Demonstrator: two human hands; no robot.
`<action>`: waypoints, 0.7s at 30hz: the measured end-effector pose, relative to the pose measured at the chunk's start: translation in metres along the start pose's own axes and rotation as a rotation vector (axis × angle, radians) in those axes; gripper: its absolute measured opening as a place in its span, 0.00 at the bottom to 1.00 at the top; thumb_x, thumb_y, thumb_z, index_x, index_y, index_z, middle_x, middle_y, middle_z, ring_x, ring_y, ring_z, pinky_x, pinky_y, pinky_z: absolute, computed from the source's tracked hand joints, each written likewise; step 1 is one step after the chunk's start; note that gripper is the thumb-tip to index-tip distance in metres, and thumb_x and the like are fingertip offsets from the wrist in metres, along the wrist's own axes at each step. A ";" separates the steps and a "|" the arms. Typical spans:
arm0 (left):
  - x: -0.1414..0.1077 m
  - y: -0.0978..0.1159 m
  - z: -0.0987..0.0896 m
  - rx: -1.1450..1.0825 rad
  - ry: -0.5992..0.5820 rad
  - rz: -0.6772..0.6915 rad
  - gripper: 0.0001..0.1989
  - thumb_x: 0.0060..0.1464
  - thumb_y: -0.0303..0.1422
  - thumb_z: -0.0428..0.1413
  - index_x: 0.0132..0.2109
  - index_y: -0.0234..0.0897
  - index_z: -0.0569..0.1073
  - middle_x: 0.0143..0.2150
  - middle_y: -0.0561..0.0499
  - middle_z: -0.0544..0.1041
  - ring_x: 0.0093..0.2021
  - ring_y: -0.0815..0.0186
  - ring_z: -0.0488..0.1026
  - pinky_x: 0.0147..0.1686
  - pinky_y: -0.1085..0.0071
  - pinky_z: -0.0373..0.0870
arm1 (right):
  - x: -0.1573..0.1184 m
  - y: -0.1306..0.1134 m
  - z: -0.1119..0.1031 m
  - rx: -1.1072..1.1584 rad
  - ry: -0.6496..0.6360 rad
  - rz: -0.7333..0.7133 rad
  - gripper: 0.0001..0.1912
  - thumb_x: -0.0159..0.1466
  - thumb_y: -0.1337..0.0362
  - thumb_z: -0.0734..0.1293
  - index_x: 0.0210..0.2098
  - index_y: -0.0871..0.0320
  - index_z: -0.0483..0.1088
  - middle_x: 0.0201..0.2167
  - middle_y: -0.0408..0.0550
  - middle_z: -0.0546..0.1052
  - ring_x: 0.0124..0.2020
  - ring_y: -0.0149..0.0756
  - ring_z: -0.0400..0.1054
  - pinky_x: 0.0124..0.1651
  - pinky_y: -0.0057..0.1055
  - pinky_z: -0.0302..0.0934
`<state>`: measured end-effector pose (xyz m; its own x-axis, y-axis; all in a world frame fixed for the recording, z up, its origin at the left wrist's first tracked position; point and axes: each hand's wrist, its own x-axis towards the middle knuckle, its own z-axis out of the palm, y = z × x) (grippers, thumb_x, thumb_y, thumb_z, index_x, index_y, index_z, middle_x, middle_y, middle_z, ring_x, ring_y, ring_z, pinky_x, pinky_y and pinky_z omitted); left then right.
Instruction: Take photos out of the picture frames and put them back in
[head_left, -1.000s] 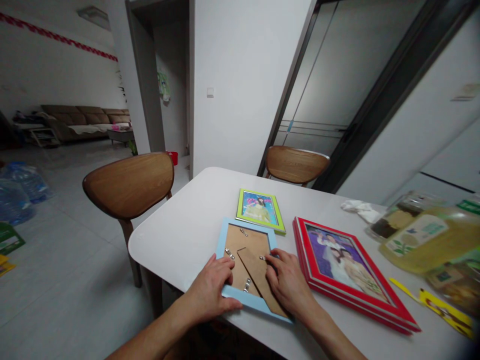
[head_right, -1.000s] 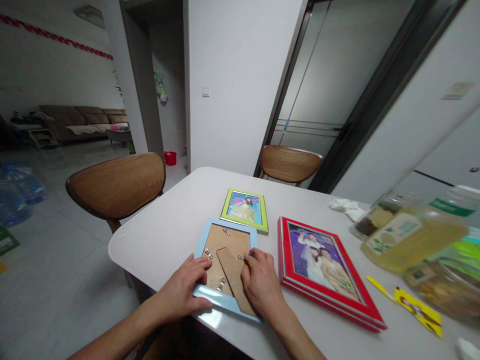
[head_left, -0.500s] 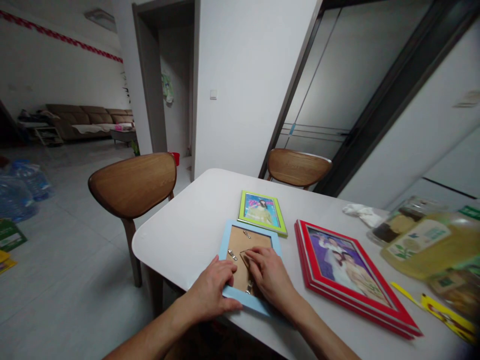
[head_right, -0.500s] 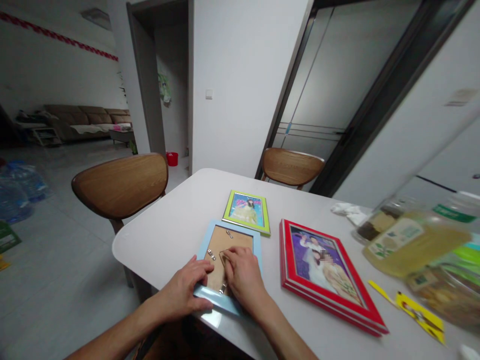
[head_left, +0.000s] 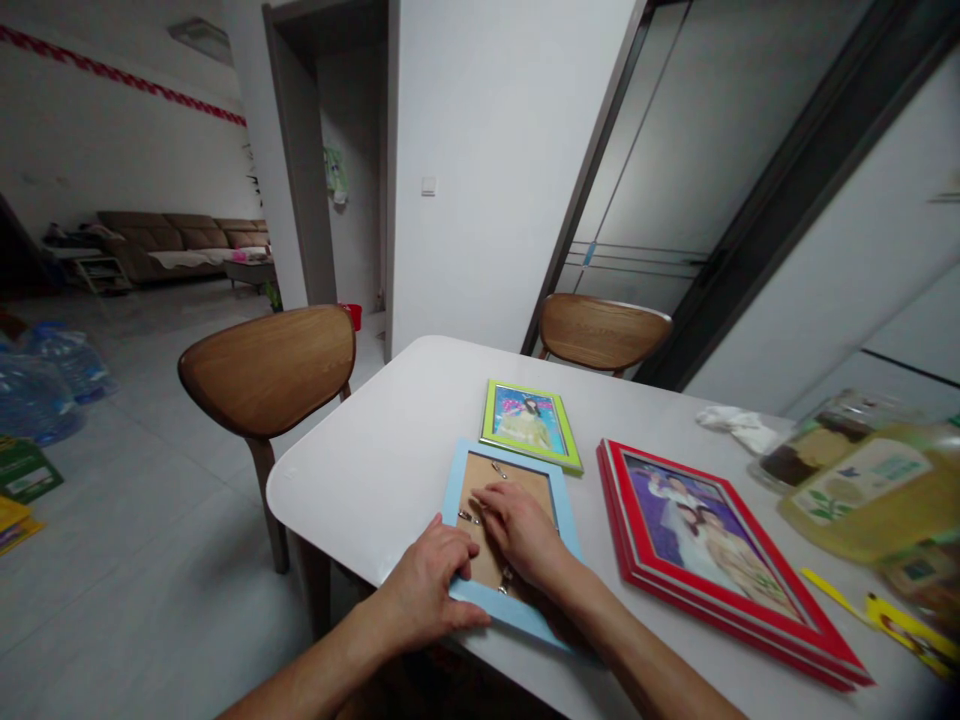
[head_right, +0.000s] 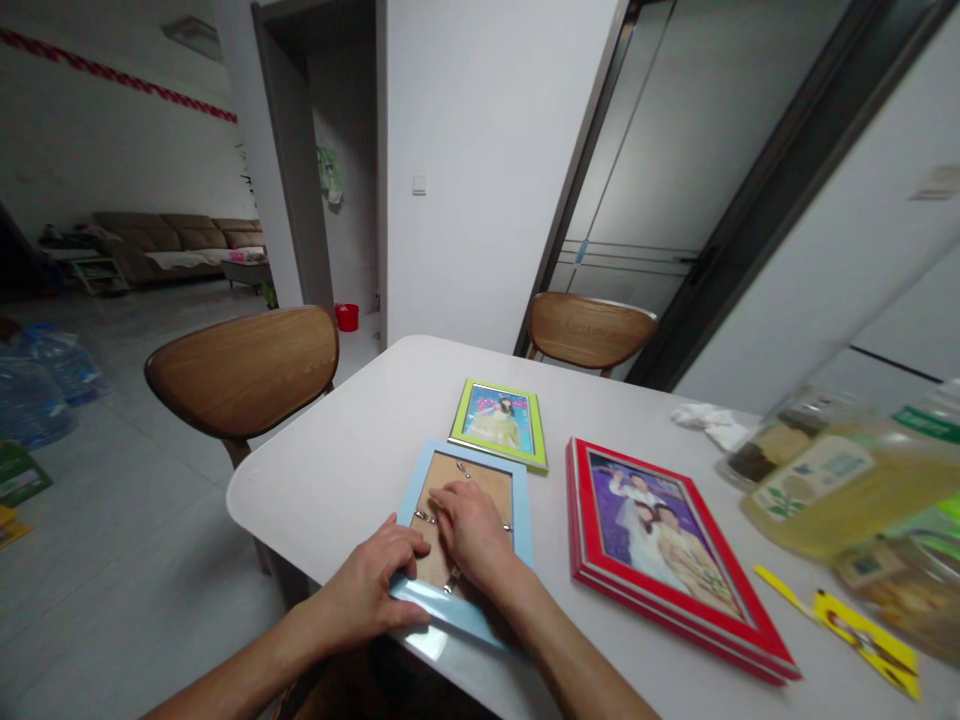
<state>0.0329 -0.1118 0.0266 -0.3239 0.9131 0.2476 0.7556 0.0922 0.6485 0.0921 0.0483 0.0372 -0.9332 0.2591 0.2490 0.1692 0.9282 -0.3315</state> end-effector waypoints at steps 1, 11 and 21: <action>0.000 -0.001 0.001 -0.002 0.006 0.006 0.17 0.31 0.34 0.64 0.28 0.37 0.65 0.40 0.50 0.71 0.42 0.63 0.67 0.55 0.60 0.45 | 0.005 0.006 0.000 0.004 0.030 0.067 0.14 0.59 0.65 0.55 0.39 0.57 0.69 0.37 0.48 0.72 0.38 0.33 0.62 0.40 0.28 0.53; -0.004 0.000 0.001 0.037 0.026 0.024 0.17 0.33 0.33 0.63 0.30 0.37 0.64 0.41 0.51 0.70 0.42 0.63 0.66 0.55 0.62 0.45 | 0.051 0.042 0.012 -0.049 0.124 0.488 0.11 0.53 0.57 0.60 0.24 0.57 0.69 0.24 0.49 0.73 0.28 0.37 0.66 0.26 0.28 0.50; -0.008 0.009 0.012 0.111 0.039 -0.008 0.18 0.36 0.37 0.62 0.34 0.37 0.64 0.47 0.46 0.66 0.49 0.58 0.61 0.55 0.56 0.42 | 0.047 0.042 -0.004 0.219 0.224 0.450 0.12 0.52 0.57 0.60 0.22 0.59 0.68 0.22 0.48 0.72 0.27 0.35 0.65 0.31 0.30 0.55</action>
<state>0.0490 -0.1138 0.0220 -0.3509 0.8960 0.2722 0.8105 0.1450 0.5675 0.0566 0.1008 0.0385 -0.6897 0.6902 0.2188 0.4434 0.6415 -0.6260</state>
